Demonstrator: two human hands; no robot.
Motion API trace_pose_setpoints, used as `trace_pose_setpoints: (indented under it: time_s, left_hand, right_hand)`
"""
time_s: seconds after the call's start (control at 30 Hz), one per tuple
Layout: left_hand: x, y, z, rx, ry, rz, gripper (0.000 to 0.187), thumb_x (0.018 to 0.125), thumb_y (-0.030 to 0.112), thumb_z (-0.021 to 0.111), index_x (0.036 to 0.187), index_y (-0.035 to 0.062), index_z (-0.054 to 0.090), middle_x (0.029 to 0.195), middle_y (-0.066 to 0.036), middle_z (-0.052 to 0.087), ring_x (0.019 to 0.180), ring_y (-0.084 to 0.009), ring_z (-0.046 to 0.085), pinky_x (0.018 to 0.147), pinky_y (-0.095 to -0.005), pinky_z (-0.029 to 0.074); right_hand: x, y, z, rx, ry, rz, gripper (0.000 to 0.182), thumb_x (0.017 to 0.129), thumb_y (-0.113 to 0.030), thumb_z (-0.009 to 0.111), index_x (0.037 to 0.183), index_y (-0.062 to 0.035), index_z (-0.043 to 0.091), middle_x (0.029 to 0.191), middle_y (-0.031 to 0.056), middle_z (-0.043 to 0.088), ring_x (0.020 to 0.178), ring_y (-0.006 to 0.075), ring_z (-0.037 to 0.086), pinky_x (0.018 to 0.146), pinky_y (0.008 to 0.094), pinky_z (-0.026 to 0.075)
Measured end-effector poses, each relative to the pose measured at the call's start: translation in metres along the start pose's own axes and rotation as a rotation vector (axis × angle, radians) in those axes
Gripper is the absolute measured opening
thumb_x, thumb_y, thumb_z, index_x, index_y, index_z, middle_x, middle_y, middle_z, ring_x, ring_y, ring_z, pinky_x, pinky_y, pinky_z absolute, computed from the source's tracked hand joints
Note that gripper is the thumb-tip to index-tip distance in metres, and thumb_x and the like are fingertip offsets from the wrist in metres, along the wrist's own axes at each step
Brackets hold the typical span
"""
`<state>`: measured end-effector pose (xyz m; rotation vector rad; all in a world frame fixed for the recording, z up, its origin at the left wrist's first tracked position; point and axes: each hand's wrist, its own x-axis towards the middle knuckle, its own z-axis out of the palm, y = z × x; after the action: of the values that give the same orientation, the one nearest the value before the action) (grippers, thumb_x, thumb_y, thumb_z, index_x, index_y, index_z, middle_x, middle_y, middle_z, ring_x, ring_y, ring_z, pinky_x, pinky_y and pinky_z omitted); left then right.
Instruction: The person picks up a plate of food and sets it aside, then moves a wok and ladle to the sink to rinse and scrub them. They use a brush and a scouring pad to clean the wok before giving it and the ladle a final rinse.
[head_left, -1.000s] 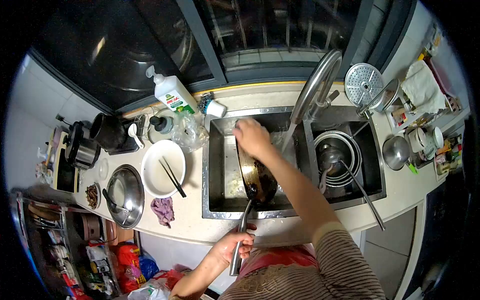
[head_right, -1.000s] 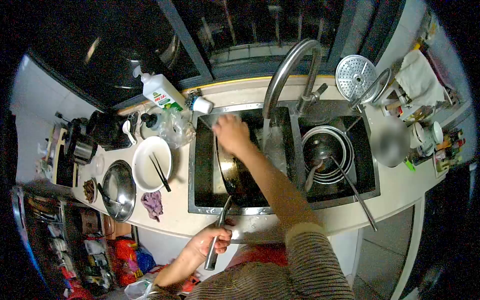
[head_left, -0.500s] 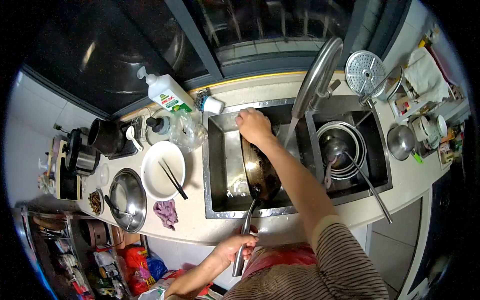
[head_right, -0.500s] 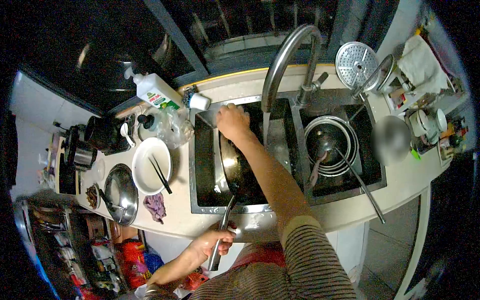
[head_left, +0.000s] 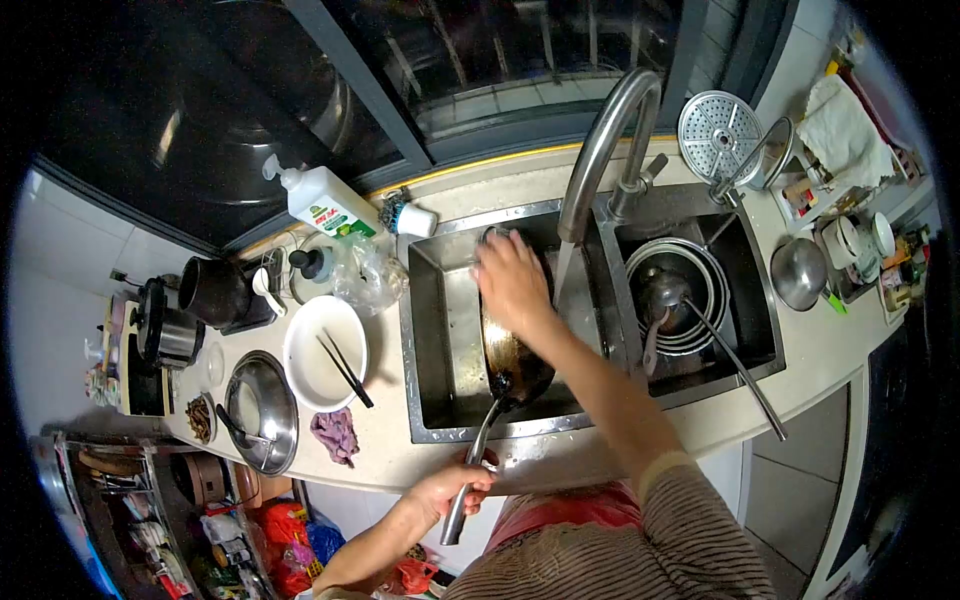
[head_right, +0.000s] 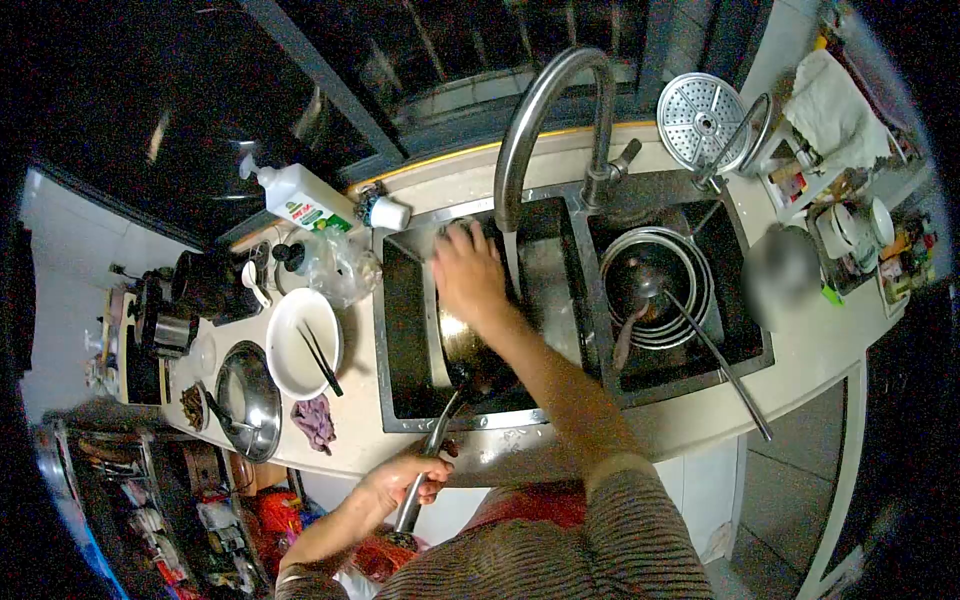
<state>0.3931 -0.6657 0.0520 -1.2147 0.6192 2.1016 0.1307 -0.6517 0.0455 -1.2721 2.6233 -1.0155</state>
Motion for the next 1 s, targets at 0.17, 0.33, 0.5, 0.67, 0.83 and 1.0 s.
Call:
trace_pose_setpoints:
  time_s: [0.17, 0.33, 0.5, 0.67, 0.83, 1.0]
  left_hand:
    - [-0.015, 0.02, -0.026, 0.18, 0.023, 0.035, 0.028, 0.074, 0.017, 0.065, 0.098, 0.0077, 0.052, 0.059, 0.001, 0.051, 0.037, -0.0057, 0.042, 0.036, -0.0205, 0.035]
    - [-0.021, 0.031, -0.06, 0.534, 0.374, 0.312, 0.037, 0.075, 0.021, 0.066, 0.103, 0.0037, 0.051, 0.059, 0.0, 0.052, 0.043, -0.0077, 0.05, 0.037, -0.0219, 0.041]
    - [-0.003, 0.022, -0.063, 1.248, 0.788, 0.564, 0.035, 0.08, 0.033, 0.059, 0.098, 0.0049, 0.052, 0.058, -0.011, 0.055, 0.048, -0.0217, 0.056, 0.045, -0.0321, 0.045]
    - [0.032, -0.001, -0.069, 1.552, 1.147, 0.786, 0.031, 0.08, 0.035, 0.055, 0.085, 0.0049, 0.05, 0.066, -0.02, 0.059, 0.065, -0.0354, 0.059, 0.057, -0.0442, 0.046]
    - [0.037, 0.002, -0.069, 1.587, 1.132, 0.701, 0.03, 0.079, 0.034, 0.057, 0.081, 0.0053, 0.048, 0.067, -0.02, 0.059, 0.062, -0.0365, 0.059, 0.054, -0.0441, 0.046]
    - [0.034, 0.003, -0.065, 1.429, 0.973, 0.682, 0.037, 0.076, 0.037, 0.061, 0.082, 0.0015, 0.055, 0.07, -0.021, 0.059, 0.072, -0.038, 0.058, 0.062, -0.0423, 0.047]
  right_hand:
    - [-0.071, 0.0, 0.012, -0.071, 0.105, -0.319, 0.042, 0.075, -0.018, 0.059, 0.112, -0.0017, 0.049, 0.12, 0.0161, 0.041, 0.119, 0.0377, 0.03, 0.1, 0.0455, 0.026]
    - [-0.031, 0.019, 0.011, -0.012, 0.407, -0.245, 0.04, 0.067, -0.011, 0.067, 0.103, -0.0032, 0.051, 0.108, 0.0125, 0.048, 0.099, 0.0317, 0.044, 0.084, 0.0393, 0.038]
    - [-0.055, 0.028, 0.011, 0.098, 0.441, -0.177, 0.034, 0.073, -0.008, 0.06, 0.106, -0.0023, 0.05, 0.109, 0.014, 0.048, 0.097, 0.0326, 0.044, 0.083, 0.0406, 0.036]
    - [-0.07, 0.051, 0.0, 0.119, 0.408, -0.128, 0.034, 0.077, -0.008, 0.056, 0.109, -0.0011, 0.049, 0.114, 0.0179, 0.046, 0.101, 0.0347, 0.043, 0.085, 0.0425, 0.035]
    - [-0.057, 0.049, -0.001, 0.161, 0.391, -0.159, 0.042, 0.072, -0.008, 0.064, 0.11, -0.0019, 0.048, 0.114, 0.0167, 0.046, 0.103, 0.0347, 0.043, 0.086, 0.0412, 0.038]
    - [-0.036, 0.063, 0.004, 0.332, 0.34, 0.05, 0.031, 0.082, -0.015, 0.052, 0.109, -0.0008, 0.048, 0.111, 0.0185, 0.048, 0.1, 0.0364, 0.047, 0.085, 0.04, 0.038]
